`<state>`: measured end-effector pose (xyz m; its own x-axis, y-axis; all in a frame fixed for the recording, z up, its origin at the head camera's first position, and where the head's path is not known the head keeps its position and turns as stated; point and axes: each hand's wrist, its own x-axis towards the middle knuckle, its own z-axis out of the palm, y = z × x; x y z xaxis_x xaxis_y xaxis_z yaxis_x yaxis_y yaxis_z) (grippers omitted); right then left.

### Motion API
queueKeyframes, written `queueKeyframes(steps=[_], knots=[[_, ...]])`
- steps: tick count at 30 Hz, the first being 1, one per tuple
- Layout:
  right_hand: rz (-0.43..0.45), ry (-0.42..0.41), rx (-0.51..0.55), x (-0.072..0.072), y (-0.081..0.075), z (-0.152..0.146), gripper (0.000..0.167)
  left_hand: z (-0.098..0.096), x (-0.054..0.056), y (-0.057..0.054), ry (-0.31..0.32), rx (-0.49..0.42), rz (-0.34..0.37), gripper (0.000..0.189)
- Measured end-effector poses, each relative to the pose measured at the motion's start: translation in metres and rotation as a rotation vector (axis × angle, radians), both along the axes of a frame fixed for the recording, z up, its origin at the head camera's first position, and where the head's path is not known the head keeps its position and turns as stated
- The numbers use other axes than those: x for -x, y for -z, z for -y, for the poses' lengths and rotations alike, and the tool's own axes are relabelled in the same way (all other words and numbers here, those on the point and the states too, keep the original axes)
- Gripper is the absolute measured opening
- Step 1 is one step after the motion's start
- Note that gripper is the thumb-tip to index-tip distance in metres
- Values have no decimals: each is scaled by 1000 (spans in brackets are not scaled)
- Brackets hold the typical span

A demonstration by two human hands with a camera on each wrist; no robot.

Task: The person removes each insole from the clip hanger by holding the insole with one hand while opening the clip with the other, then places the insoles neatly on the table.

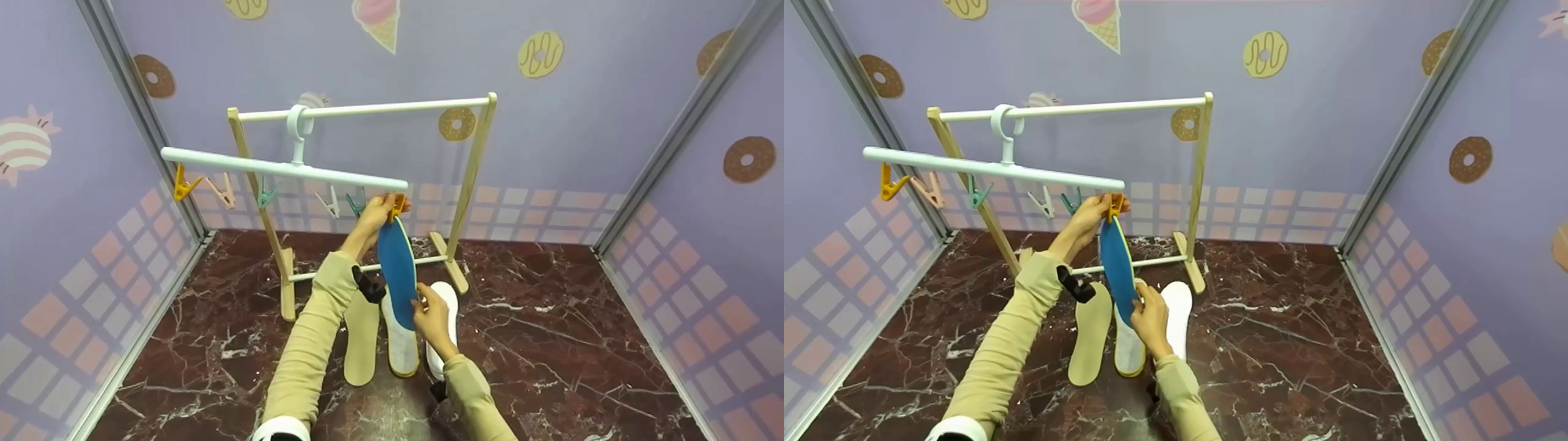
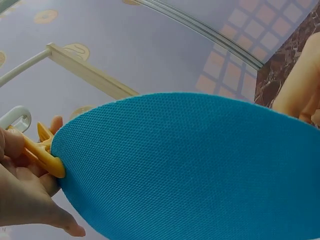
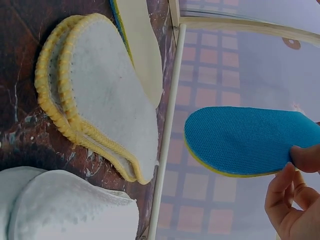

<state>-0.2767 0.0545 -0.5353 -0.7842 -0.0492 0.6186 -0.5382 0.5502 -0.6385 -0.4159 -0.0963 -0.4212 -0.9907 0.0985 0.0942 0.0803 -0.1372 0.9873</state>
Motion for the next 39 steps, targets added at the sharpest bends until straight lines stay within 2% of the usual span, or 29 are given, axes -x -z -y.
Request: queueKeyframes(steps=[1,2,3,4,5,6,8,9,11,14,15,16,17,18,21,22,24,25,26,28,29,33,34,35,36,39], knots=[[-5,1,2,0,0,0,28,0,-1,-1,-7,-1,-1,38],[-10,1,5,0,1,0,27,0,3,3,-7,-6,-4,38],[-19,2,5,0,1,0,27,-1,5,3,-26,8,25,39],[-25,3,8,-1,1,0,27,0,7,5,-17,-1,24,39],[-28,4,8,-1,1,0,27,0,13,9,-21,-5,29,39],[-26,6,9,-1,1,0,26,0,13,9,-26,-10,34,39],[-23,10,10,-2,0,1,26,3,25,21,-6,-51,20,39],[-20,12,12,-3,0,1,26,3,23,20,3,-68,19,39],[-9,12,23,-4,0,2,26,4,28,26,16,-103,-2,38],[1,8,44,-6,-1,2,28,4,25,27,17,-143,-10,38],[2,7,47,-7,0,2,28,3,17,20,20,-147,-11,38],[1,6,49,-7,0,3,28,3,24,26,13,-147,-15,39],[-4,4,52,-8,0,3,29,1,21,23,-2,-137,-9,39],[-5,3,54,-8,0,3,29,0,15,17,11,-150,-4,39],[-9,1,58,-9,1,3,30,3,24,26,23,-134,-15,39],[-6,0,61,-9,1,3,30,4,32,32,19,-130,0,40],[4,1,65,-10,1,3,29,6,38,37,33,-136,-4,39],[7,3,67,-10,1,3,29,9,47,46,35,-132,-18,40],[12,4,70,-10,1,3,29,9,47,46,39,-133,-27,40],[22,2,72,-11,1,3,29,7,31,32,29,-128,-5,39],[26,0,75,-11,1,2,29,7,28,31,48,-143,-42,38],[38,-12,84,-13,0,2,28,-3,-24,-14,-26,-113,-1,38],[39,-15,87,-13,0,2,29,-5,-29,-16,-30,-114,-14,38],[39,-16,91,-13,0,2,29,-7,-37,-23,-38,-108,-13,38],[39,-18,93,-13,0,2,29,-9,-48,-33,-65,-94,18,38],[44,-18,99,-13,2,1,30,-9,-57,-40,-50,-108,25,37]])
